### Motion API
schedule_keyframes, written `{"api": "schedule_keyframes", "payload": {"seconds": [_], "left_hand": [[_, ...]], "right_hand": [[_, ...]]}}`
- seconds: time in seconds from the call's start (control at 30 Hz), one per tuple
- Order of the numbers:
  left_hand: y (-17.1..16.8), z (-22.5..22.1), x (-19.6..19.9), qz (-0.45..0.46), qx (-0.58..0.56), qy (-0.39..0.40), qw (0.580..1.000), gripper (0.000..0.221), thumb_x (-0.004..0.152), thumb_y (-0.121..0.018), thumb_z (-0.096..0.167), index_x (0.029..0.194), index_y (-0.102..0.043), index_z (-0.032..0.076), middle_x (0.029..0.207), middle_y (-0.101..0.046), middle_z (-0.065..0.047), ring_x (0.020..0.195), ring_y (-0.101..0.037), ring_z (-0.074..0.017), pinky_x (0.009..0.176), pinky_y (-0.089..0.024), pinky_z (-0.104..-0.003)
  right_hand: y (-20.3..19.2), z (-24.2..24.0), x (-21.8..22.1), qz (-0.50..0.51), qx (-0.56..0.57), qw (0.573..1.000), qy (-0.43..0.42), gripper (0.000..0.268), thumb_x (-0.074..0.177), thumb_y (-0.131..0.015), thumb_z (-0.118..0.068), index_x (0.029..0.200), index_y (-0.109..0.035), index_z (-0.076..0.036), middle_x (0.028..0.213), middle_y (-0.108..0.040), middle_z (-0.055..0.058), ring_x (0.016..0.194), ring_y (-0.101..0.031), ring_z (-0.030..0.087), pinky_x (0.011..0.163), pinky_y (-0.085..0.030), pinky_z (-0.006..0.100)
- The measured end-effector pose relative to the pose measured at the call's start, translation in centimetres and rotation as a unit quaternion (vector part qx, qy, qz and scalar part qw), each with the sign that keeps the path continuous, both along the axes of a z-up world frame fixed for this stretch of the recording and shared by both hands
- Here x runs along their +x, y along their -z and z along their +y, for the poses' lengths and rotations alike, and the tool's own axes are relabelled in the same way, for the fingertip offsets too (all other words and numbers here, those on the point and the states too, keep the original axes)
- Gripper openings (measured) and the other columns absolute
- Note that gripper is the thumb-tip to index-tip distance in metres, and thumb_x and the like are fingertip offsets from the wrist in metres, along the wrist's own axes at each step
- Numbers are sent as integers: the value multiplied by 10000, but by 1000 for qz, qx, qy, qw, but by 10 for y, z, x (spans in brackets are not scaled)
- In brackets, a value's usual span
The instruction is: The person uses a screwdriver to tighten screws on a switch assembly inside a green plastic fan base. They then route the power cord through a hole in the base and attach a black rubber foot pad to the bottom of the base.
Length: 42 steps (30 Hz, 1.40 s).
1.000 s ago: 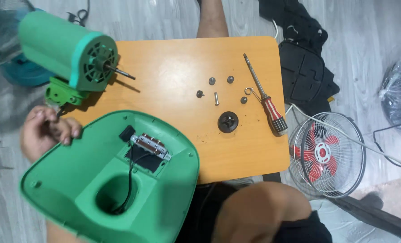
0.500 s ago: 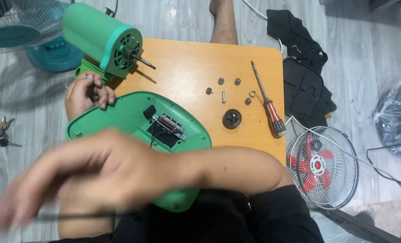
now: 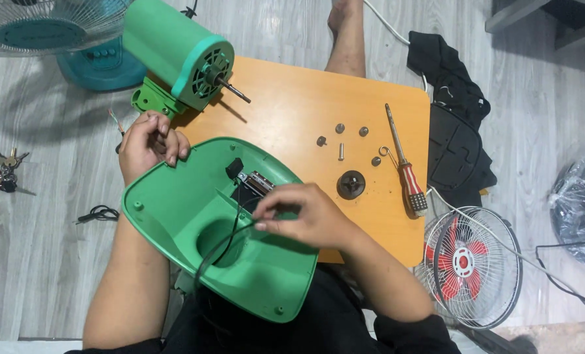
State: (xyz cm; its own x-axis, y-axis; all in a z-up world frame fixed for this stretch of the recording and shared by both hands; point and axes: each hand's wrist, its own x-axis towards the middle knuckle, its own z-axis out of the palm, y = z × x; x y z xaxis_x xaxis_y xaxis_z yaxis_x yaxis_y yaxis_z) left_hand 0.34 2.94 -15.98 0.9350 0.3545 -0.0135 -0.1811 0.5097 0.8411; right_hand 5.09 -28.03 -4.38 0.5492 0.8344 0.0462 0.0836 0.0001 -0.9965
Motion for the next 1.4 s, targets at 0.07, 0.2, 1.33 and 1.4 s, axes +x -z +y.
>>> {"api": "schedule_keyframes", "payload": {"seconds": [0.07,0.2,1.33,1.4], "left_hand": [[6,-7,-4,8,-7,-109,994,268,1065,-473,282,863,-433,110,477,-441,-180,559,-605,-357,628,-523,-371],[-24,-31,-34,51,-73,-173,981,278,1029,-511,389,880,-436,167,681,-551,-162,815,-665,-330,658,-570,-413],[-20,-99,-171,-74,540,-156,823,319,1050,-425,342,880,-552,103,1730,-207,-142,1582,-326,-364,1279,-348,-454],[-37,-96,-160,-57,543,-147,825,313,1053,-430,319,873,-549,91,1720,-213,-172,1600,-307,-373,1301,-338,-460]], "right_hand": [[-15,-7,-8,-79,-14,997,10,202,813,-881,-87,1001,-807,-100,878,-758,86,726,-699,183,691,-592,338],[-19,-14,-21,-98,-26,995,12,199,865,-811,-28,1059,-805,-73,892,-739,132,740,-683,223,694,-584,360],[-17,-15,-34,-319,-96,942,-45,608,916,-752,-263,1431,-497,-65,1379,-617,114,1274,-613,285,1132,-407,455],[-24,-7,-31,-331,-82,939,-43,694,945,-772,-242,1505,-406,-58,1454,-606,120,1318,-638,277,1170,-421,475]]}}
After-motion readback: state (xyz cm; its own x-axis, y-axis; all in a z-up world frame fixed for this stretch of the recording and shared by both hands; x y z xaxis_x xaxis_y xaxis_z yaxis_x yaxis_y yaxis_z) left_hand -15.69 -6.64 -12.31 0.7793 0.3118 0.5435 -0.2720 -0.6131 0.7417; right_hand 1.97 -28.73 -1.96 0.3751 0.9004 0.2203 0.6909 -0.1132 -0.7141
